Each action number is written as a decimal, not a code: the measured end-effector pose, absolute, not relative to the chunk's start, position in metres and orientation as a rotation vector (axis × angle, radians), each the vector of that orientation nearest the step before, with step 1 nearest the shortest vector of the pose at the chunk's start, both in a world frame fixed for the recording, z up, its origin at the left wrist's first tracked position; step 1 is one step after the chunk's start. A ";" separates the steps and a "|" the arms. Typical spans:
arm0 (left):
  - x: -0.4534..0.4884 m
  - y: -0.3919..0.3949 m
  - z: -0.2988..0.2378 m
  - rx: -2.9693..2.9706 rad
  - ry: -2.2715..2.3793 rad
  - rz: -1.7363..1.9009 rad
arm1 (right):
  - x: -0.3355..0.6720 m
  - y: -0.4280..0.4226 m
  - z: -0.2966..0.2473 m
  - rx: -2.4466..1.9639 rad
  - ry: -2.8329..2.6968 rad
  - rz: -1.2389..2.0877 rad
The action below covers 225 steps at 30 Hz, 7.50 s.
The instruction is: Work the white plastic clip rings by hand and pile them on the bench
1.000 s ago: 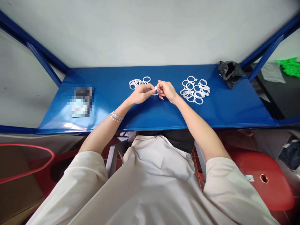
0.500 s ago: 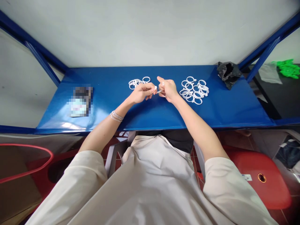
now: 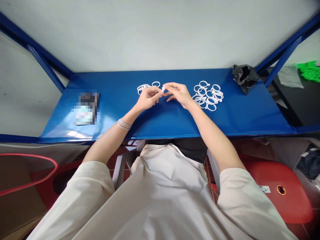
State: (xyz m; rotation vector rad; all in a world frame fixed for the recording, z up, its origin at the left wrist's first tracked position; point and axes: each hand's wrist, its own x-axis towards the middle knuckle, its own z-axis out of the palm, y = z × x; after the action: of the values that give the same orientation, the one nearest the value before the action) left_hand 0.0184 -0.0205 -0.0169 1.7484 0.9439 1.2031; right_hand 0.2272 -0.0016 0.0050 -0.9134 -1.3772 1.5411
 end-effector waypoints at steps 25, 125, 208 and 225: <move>0.016 -0.016 -0.022 1.755 1.147 1.278 | 0.226 -0.005 -0.001 -0.912 -1.620 1.516; 0.008 -0.018 -0.015 1.988 1.445 1.008 | 0.318 0.049 -0.033 -1.670 -1.787 0.208; 0.022 -0.029 -0.009 1.571 0.750 0.925 | 0.216 -0.009 0.006 -1.076 -1.574 1.485; 0.032 -0.031 -0.005 1.477 0.629 0.981 | 0.199 -0.023 0.018 -1.003 -1.210 1.684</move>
State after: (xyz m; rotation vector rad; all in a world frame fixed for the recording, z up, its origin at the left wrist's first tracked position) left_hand 0.0322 -0.0311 -0.0053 1.4766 0.6287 0.9807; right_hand 0.1994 -0.0227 0.0183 -1.0026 -1.2098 1.6837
